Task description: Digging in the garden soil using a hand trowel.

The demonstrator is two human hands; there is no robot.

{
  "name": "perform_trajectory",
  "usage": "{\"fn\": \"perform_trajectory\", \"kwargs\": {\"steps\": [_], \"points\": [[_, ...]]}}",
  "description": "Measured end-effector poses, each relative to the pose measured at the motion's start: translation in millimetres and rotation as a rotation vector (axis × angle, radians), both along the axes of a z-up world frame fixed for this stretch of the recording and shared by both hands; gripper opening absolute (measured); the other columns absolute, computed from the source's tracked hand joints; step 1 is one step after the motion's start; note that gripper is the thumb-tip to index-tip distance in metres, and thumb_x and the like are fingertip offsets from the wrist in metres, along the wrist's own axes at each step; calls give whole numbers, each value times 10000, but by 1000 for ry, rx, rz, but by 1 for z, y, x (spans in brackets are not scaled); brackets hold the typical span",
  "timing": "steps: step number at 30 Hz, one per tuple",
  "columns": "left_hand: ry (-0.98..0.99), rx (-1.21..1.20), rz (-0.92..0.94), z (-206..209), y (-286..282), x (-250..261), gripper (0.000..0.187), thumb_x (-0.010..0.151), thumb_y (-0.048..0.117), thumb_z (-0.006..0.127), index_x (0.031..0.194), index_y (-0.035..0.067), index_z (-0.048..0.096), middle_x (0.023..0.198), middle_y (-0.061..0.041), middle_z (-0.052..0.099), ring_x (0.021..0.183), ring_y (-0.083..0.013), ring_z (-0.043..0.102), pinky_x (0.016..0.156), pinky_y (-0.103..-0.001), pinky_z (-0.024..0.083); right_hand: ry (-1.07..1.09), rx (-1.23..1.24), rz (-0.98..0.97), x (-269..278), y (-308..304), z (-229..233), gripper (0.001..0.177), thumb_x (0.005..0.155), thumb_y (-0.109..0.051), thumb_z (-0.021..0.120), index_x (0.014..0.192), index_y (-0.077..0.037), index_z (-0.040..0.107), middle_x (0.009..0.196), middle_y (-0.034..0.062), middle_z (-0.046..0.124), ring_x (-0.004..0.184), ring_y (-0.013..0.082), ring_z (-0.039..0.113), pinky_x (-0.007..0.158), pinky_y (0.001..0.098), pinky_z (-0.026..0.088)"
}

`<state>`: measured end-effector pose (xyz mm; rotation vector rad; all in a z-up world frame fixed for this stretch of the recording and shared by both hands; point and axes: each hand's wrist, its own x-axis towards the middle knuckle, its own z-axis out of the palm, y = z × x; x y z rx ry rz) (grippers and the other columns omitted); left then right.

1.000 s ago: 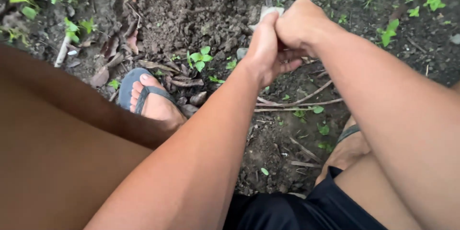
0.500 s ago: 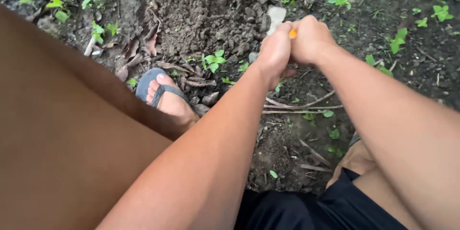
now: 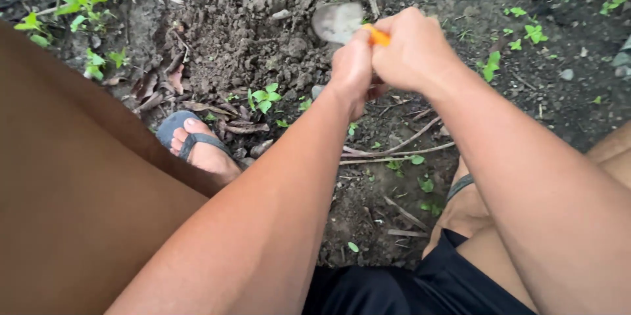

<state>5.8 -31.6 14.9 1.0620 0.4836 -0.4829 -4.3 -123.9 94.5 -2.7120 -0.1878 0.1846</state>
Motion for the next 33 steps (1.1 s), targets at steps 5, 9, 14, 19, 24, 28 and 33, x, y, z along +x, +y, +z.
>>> {"fn": "perform_trajectory", "kwargs": {"steps": [5,9,14,19,24,28,33], "points": [[-51,-27,-159,6,-14,-4,417,959,472,416,981,126,648,749,-32,674,588,-152,636,516,-346,467,82,12,-221,0,-8,6,196,820,-182,683,957,-101,797,857,192,736,771,311,737,711,428,551],[-60,-20,-279,12,-15,-10,428,961,462,424,918,99,646,715,-44,681,586,-175,687,504,-337,469,317,199,-536,-3,-8,4,208,881,-115,597,789,0,744,667,133,673,518,199,580,442,396,395],[-64,0,-284,14,-13,-13,415,960,437,436,875,91,648,688,-52,668,579,-177,681,488,-329,455,409,287,-537,-5,-6,5,205,858,-61,599,694,22,689,581,140,620,432,190,511,372,373,311],[-51,-50,-272,20,-12,-15,395,962,424,428,862,93,619,686,-56,658,578,-192,707,472,-325,425,401,273,-606,2,-10,-4,235,884,-79,562,688,7,658,590,141,614,413,179,525,333,388,321],[-35,-55,-256,17,-14,-12,373,956,421,452,870,95,612,701,-48,652,586,-200,722,474,-320,425,389,292,-672,2,-10,-3,193,881,-85,583,741,6,678,610,125,596,425,183,499,354,395,275],[-43,-22,-218,17,-15,-12,355,932,386,489,936,82,672,709,-58,675,567,-186,697,461,-315,432,362,389,-545,0,-15,-8,205,867,-71,560,849,-34,761,636,91,648,447,164,526,357,376,326],[-57,23,-135,17,-10,-15,359,893,360,543,951,48,711,702,-74,676,521,-181,653,427,-319,422,391,290,-549,-4,-4,-2,242,887,-98,559,962,-75,789,716,130,676,503,190,542,406,387,341]]}}
